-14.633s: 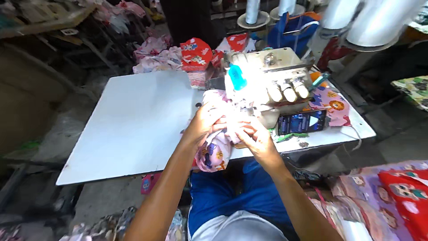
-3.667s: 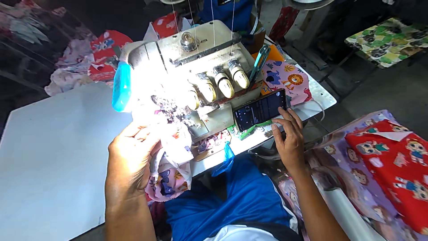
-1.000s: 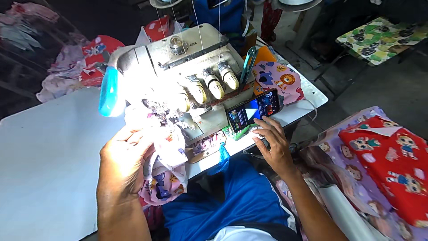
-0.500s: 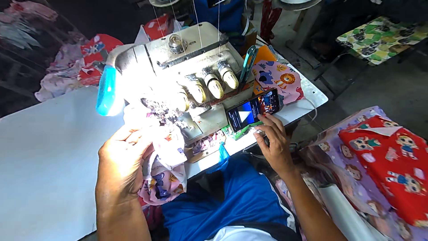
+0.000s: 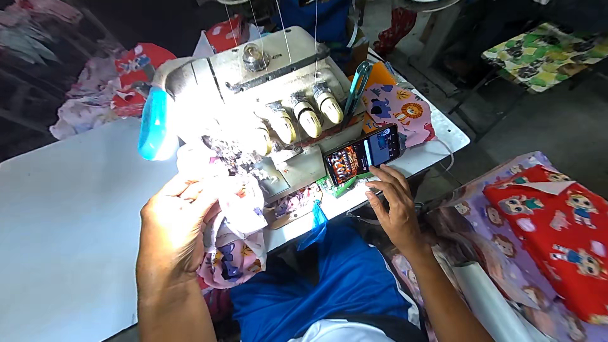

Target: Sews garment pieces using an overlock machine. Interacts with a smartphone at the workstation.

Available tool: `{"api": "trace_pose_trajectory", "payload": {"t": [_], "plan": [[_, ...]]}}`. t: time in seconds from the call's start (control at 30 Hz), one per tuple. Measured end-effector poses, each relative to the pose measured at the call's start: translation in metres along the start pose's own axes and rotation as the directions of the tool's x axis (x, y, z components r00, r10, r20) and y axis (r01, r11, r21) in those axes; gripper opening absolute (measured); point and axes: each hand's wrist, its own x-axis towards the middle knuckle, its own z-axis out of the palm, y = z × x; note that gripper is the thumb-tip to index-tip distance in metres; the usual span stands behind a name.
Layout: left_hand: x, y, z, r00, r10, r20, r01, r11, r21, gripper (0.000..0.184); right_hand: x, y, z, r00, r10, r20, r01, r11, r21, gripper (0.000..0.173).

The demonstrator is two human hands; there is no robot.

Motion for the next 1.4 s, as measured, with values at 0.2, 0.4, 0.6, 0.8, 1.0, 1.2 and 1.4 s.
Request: {"api": "trace_pose_trajectory", "payload": {"t": [0.2,0.4,0.6,0.8,1.0,1.2,1.4], "plan": [[-0.001,0.002,0.001,1.0,0.004,0.006,-0.004,1.0,-0.015,0.017,0.002,0.002,-0.001,0.999,0.025,-0.023,-0.026,0.999,-0.02,0.025],[-0.001,0.003,0.002,1.0,-0.004,0.0,0.004,1.0,-0.017,0.017,0.001,0.0,0.001,1.0,0.019,-0.019,-0.02,1.0,-0.013,0.025],[-0.002,0.004,0.002,1.0,-0.004,0.005,0.004,1.0,-0.024,0.018,0.0,0.0,0.001,1.0,0.025,-0.013,-0.025,1.0,-0.012,0.026],[-0.002,0.006,0.003,1.0,-0.022,0.004,0.022,0.999,-0.025,0.017,0.0,-0.003,0.001,1.0,0.024,-0.005,-0.024,1.0,-0.008,0.026],[-0.001,0.004,0.002,1.0,-0.003,0.02,0.004,0.999,-0.046,0.018,0.001,0.0,0.0,1.0,0.018,-0.015,-0.019,0.999,-0.028,0.026],[-0.001,0.004,0.002,1.0,-0.013,0.012,0.014,0.999,-0.051,0.018,0.008,0.012,-0.009,0.997,0.06,-0.057,-0.064,0.995,-0.077,0.027],[-0.001,0.004,0.003,1.0,-0.027,0.0,0.027,0.999,-0.026,0.017,0.009,0.015,-0.007,0.995,0.077,-0.056,-0.083,0.99,-0.116,0.028]]}}
